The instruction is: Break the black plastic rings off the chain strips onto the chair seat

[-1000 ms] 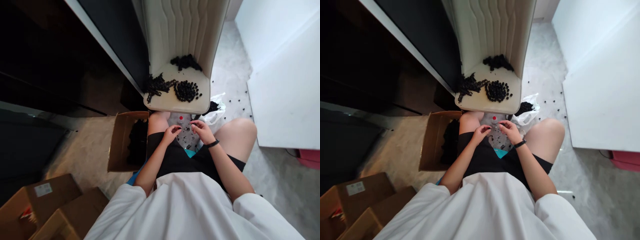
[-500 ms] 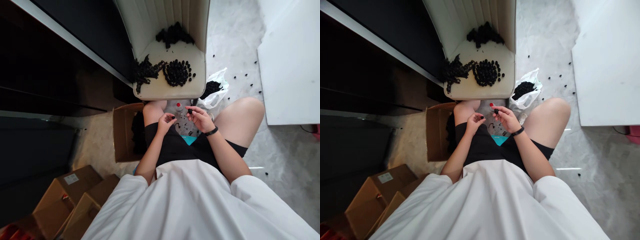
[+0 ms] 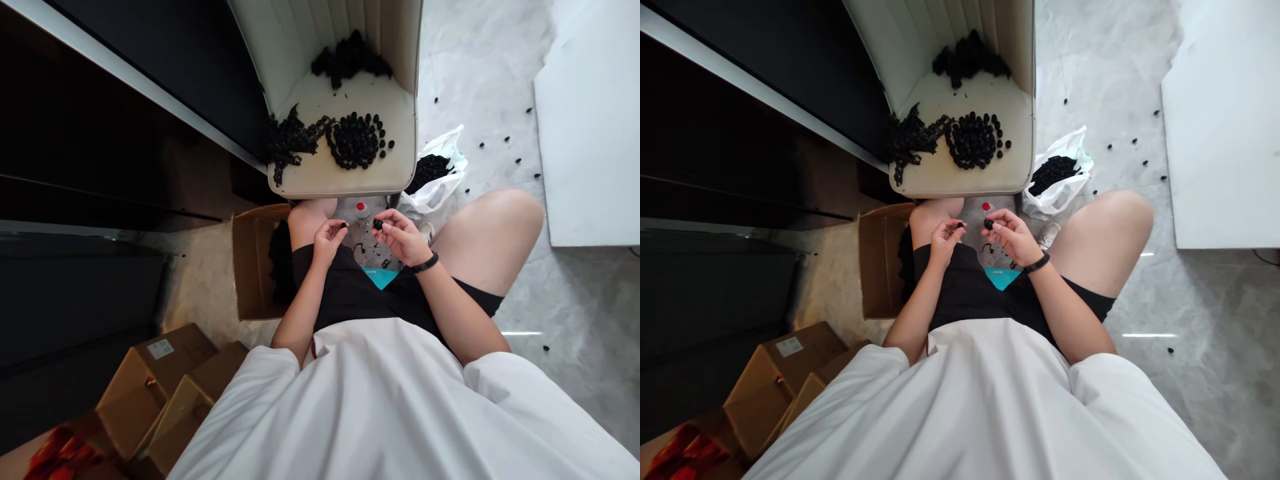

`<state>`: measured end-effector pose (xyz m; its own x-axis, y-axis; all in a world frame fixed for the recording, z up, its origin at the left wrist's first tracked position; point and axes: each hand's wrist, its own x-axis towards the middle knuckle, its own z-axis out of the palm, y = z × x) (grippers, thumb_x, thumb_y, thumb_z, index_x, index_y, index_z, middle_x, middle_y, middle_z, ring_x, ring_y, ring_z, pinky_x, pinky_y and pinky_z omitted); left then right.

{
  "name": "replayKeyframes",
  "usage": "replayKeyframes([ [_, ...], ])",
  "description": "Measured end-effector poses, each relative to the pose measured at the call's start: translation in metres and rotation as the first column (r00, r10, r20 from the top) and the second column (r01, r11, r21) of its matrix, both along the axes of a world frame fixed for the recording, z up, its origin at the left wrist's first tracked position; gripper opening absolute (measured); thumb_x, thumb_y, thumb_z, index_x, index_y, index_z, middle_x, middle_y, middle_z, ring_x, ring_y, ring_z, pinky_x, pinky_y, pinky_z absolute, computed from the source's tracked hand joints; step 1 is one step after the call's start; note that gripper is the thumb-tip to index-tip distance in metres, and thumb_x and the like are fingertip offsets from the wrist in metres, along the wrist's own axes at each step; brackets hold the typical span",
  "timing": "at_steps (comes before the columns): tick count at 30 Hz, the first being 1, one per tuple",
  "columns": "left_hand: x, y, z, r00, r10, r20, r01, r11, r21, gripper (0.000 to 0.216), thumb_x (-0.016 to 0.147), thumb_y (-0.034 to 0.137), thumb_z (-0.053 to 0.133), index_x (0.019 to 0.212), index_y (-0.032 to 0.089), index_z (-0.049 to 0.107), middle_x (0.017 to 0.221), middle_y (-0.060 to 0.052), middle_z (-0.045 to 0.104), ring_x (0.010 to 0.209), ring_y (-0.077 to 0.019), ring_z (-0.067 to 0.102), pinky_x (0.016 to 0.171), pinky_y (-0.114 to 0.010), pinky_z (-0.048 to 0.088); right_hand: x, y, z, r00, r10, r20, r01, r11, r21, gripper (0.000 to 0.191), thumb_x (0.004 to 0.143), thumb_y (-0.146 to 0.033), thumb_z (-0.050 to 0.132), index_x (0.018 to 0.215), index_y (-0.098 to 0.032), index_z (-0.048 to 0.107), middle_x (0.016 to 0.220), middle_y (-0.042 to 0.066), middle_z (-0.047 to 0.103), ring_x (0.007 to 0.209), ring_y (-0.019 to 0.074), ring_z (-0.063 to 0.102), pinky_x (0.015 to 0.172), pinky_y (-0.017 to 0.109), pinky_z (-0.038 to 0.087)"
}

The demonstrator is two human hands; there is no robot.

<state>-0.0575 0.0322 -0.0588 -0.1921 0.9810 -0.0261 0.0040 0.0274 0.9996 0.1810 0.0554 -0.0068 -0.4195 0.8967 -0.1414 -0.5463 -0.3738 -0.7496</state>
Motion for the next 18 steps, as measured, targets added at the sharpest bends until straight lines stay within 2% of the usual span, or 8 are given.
replayKeyframes([
  [4,-0.005,0.017,0.007,0.991,0.042,-0.123,-0.034,0.997,0.068,0.048,0.082,0.056,0.088,0.108,0.018,0.075,0.097,-0.007,0.077,0.089,-0.0153,0.073,0.082,-0.027,0.059,-0.001,0.001,0.002,1.0,-0.007,-0.001,0.007,1.0,-0.01,0.037,0.081,-0.044,0.093,0.101,-0.022,0.071,0.089,0.002,0.078,0.076,0.015,0.072,0.068,0.027,0.058],
  [7,-0.01,0.04,0.017,0.97,0.096,-0.223,-0.066,0.988,0.138,0.044,0.086,0.054,0.085,0.109,0.019,0.073,0.102,-0.008,0.076,0.092,-0.0164,0.073,0.086,-0.029,0.06,-0.002,0.001,0.001,1.0,-0.022,0.015,0.022,1.0,-0.01,0.037,0.08,-0.045,0.093,0.101,-0.022,0.073,0.086,0.002,0.076,0.082,0.0172,0.074,0.068,0.027,0.058],
  [13,-0.025,0.113,0.041,0.906,0.158,-0.392,-0.071,0.972,0.226,0.021,0.094,0.033,0.076,0.109,0.02,0.07,0.105,-0.009,0.076,0.094,-0.0176,0.073,0.09,-0.031,0.061,-0.004,0.001,-0.004,0.999,-0.012,0.047,0.013,1.0,-0.027,0.038,0.079,-0.048,0.093,0.101,-0.022,0.074,0.085,0.002,0.077,0.077,0.0168,0.072,0.067,0.028,0.057],
  [18,-0.037,0.17,0.053,0.801,0.192,-0.567,-0.071,0.971,0.229,0.017,0.093,0.017,0.07,0.109,0.018,0.075,0.105,-0.009,0.077,0.083,-0.0165,0.07,0.085,-0.032,0.06,-0.006,0.0,-0.005,0.999,-0.004,0.049,0.005,1.0,-0.031,0.037,0.079,-0.047,0.093,0.1,-0.022,0.076,0.079,0.001,0.075,0.076,0.016,0.072,0.066,0.026,0.054],
])
